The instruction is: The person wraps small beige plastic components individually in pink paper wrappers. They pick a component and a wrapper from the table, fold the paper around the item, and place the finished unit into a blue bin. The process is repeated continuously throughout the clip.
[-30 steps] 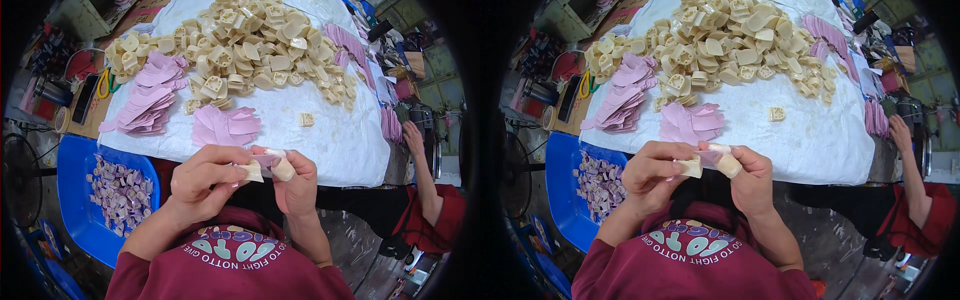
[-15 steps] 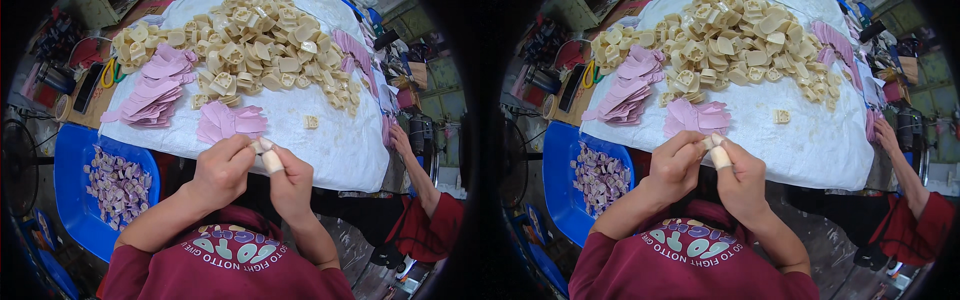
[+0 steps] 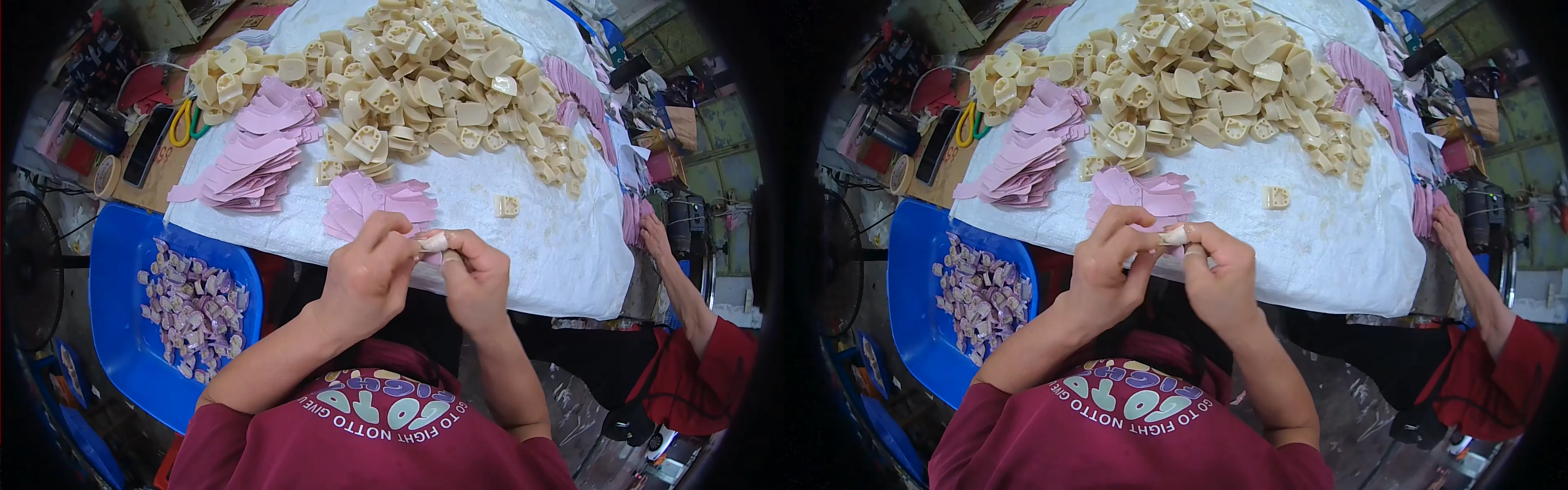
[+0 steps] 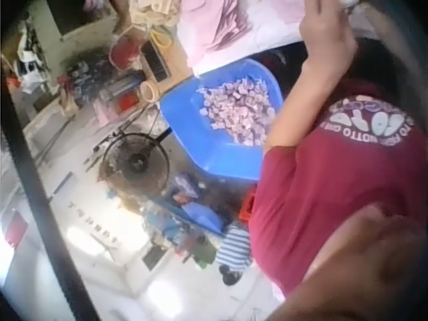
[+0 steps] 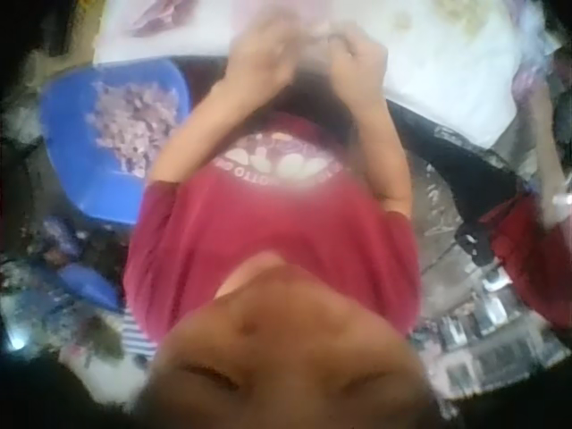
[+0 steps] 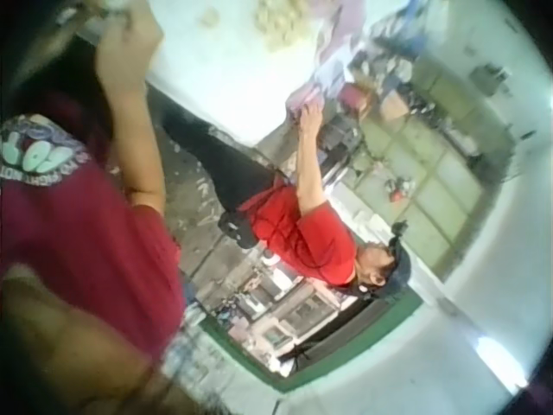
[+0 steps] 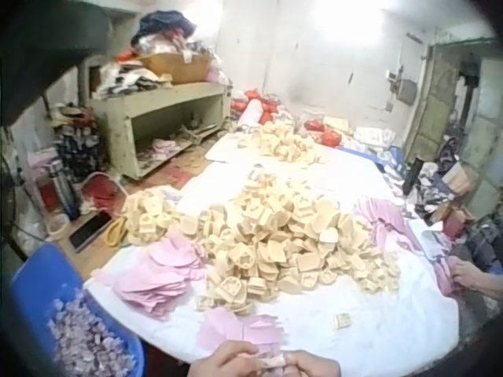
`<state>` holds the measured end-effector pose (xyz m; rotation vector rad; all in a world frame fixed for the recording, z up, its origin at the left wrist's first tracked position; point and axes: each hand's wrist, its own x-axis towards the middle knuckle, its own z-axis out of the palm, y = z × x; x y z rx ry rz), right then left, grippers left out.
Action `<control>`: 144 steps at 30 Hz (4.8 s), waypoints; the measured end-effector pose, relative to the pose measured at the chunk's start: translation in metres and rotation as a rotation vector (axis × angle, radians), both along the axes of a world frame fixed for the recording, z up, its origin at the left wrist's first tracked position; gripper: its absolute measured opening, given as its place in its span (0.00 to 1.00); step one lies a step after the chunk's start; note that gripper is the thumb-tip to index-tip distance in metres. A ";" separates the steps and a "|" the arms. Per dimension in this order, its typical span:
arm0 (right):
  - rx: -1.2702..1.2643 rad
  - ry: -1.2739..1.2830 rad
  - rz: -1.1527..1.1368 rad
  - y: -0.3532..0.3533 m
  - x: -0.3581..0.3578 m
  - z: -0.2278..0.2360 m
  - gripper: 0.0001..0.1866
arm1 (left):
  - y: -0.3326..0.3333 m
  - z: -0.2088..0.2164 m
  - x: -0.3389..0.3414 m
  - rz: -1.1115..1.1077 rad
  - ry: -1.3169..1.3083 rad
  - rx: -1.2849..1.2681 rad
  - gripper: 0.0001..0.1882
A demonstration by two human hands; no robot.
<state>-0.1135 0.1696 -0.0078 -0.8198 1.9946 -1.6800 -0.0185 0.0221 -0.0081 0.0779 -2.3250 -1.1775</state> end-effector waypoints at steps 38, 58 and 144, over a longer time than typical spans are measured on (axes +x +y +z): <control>-0.120 0.385 -0.106 -0.008 -0.009 0.007 0.06 | -0.001 0.005 -0.008 -0.035 -0.142 0.921 0.23; -0.349 -0.590 0.134 -0.027 0.015 -0.001 0.19 | 0.011 0.017 -0.010 -0.098 -0.081 1.320 0.27; -0.426 -0.364 -0.243 0.029 0.045 0.018 0.15 | 0.045 0.014 -0.004 -0.019 -0.037 0.305 0.18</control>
